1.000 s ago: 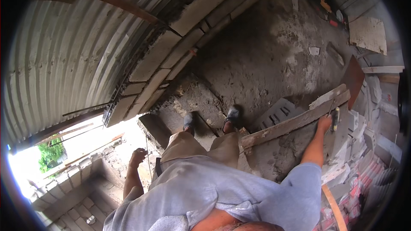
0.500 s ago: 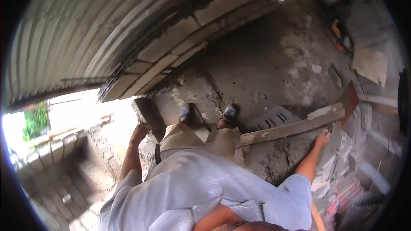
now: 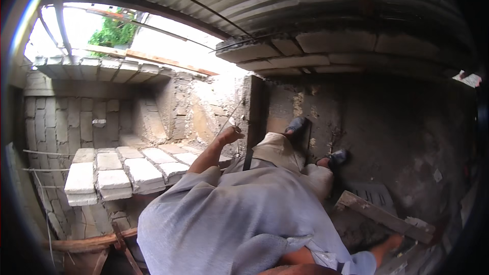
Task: The recorder is seen tying rebar or metal structure to a corrugated roof element using wire and a tool.
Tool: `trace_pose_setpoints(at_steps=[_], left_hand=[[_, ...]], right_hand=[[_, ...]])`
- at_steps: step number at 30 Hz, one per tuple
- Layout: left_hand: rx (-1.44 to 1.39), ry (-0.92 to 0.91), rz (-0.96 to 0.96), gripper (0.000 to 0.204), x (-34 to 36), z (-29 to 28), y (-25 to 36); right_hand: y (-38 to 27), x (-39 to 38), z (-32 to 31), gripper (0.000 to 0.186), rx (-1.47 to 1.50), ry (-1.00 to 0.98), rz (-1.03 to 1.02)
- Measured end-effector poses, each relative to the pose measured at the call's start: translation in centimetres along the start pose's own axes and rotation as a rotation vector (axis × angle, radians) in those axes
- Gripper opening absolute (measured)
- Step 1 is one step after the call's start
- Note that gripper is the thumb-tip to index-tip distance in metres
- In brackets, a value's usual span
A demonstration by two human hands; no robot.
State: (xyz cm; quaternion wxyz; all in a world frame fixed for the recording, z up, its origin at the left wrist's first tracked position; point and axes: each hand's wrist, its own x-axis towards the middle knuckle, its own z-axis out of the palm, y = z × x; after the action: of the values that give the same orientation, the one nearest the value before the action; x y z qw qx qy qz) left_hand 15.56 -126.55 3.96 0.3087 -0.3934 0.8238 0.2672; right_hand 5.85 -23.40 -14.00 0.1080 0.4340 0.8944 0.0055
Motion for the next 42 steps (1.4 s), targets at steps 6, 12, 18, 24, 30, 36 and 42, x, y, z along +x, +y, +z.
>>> trace_pose_setpoints(at_steps=[6, 12, 18, 24, 30, 36, 42], left_hand=[[0.127, 0.004, -0.033, 0.053, 0.0, 0.3, -2.0], [0.167, -0.048, 0.037, 0.052, -0.6, 0.7, 2.0], [0.097, 0.067, 0.206, 0.031, -1.0, 0.4, 2.5], [0.324, -0.014, 0.611, 0.032, 4.2, 0.7, 0.2], [0.988, -0.008, 0.701, 0.031, 9.0, -1.3, 0.0], [-0.114, 0.177, 0.486, 0.044, 9.1, -6.4, 7.3], [-0.106, 0.159, 0.921, 0.048, 3.0, -8.9, 16.6]], right_hand=[[-2.1, 0.2, -1.2, 0.042, -0.029, -0.028, 0.067], [-2.4, 0.5, -1.9, 0.042, -0.047, -0.037, 0.127], [-2.0, 1.5, -4.0, 0.042, -0.009, -0.025, 0.208], [1.5, 2.5, -7.5, 0.043, 0.076, -0.024, 0.414], [1.4, 3.3, -15.3, 0.043, 0.232, 0.036, 0.785], [-13.1, -18.6, -19.9, 0.028, 0.438, 0.581, -0.129], [-44.5, -48.2, -23.7, 0.026, 1.113, -0.788, -0.165]])
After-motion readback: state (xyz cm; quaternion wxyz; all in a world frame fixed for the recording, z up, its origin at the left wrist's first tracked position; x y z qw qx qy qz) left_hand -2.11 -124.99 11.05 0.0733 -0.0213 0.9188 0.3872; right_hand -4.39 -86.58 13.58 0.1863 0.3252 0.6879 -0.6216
